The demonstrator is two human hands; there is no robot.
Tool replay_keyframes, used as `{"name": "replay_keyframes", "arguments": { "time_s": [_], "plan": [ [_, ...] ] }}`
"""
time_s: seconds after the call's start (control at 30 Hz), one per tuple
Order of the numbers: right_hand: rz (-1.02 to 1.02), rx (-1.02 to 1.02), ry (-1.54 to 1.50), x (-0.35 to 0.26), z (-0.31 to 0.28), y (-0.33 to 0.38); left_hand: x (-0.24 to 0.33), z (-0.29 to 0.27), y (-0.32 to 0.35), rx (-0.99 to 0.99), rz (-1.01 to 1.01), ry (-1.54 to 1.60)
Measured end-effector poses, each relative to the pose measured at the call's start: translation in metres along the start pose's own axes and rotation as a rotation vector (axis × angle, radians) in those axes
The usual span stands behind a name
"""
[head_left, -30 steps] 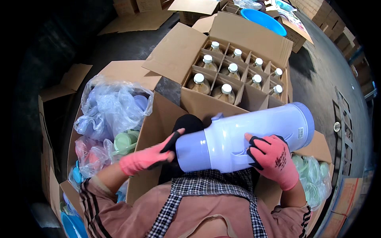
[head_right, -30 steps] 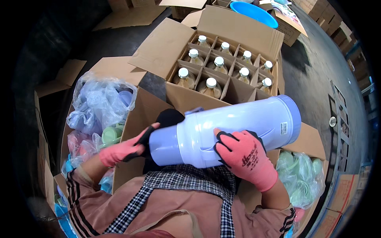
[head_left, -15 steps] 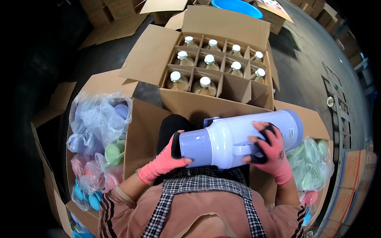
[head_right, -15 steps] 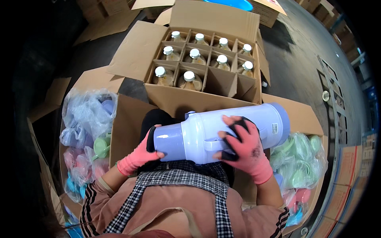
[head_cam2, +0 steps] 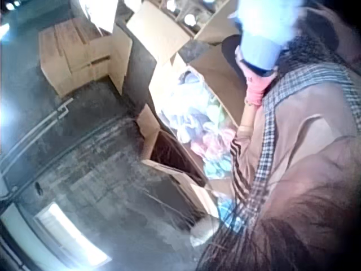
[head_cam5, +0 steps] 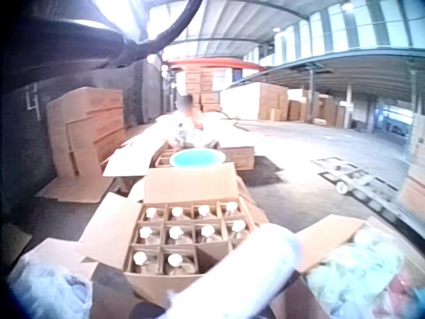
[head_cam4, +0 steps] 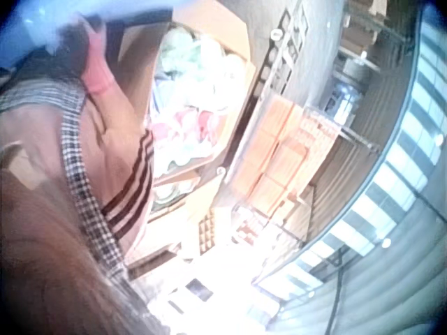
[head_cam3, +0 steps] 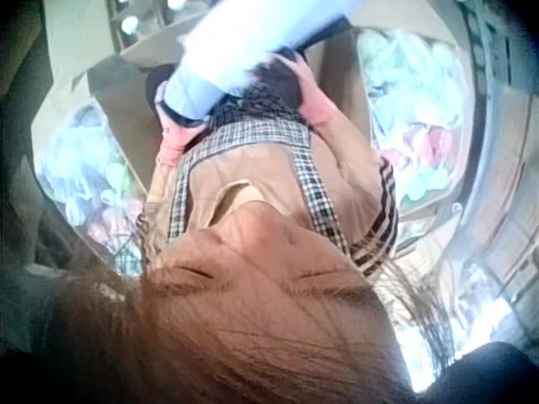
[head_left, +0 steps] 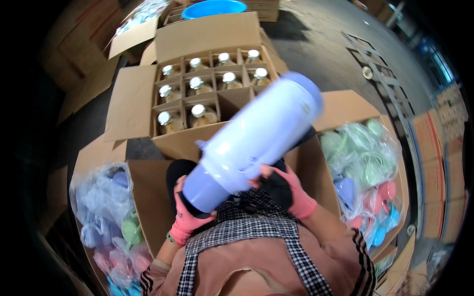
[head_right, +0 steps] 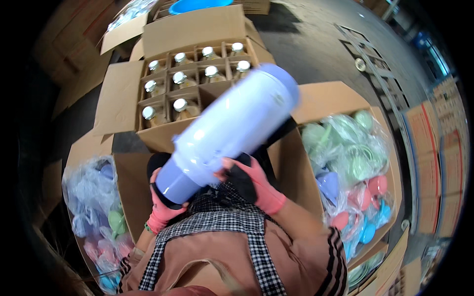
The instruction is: The person unpacks plastic pitchers from a box, removes the lids, places a glass bottle inside each pitcher, and then reassembles them. The person then places the assembled pitchers into a plastic bag and puts them into a cardboard box.
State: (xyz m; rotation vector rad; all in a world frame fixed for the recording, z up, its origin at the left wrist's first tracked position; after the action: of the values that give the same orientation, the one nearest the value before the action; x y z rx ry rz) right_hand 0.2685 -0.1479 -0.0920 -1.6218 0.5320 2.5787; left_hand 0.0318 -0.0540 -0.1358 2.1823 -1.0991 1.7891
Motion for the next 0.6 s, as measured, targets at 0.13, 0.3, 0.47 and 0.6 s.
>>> {"name": "replay_keyframes", "arguments": {
  "time_s": [0.13, 0.3, 0.47, 0.6],
  "plan": [
    [0.108, -0.104, 0.097, -0.017, 0.030, -0.029, -0.006, 0.001, 0.016, 0.259, 0.155, -0.226],
    [0.301, -0.051, 0.112, 0.030, 0.000, -0.065, -0.002, 0.013, 0.025, 0.305, 0.223, -0.591],
    [0.222, 0.137, -0.320, 0.032, -0.006, -0.088, -0.006, 0.010, 0.032, 0.236, 0.439, -0.564],
    [-0.076, -0.098, 0.016, -0.007, 0.027, -0.070, -0.024, -0.007, 0.047, 0.036, -0.304, 0.285]
  ]
}}
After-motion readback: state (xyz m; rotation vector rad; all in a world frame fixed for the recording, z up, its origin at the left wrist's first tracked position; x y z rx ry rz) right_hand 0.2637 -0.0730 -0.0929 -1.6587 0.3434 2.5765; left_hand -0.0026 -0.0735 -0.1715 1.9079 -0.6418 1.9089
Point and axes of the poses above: each hand's wrist, its own y-axis away from the middle knuckle, its own z-axis out of the palm, x = y × z, the point moved 2 cm from there along -y, towards the middle knuckle, and after that the axes turned 12 degrees about y, right-handed, at the moved point
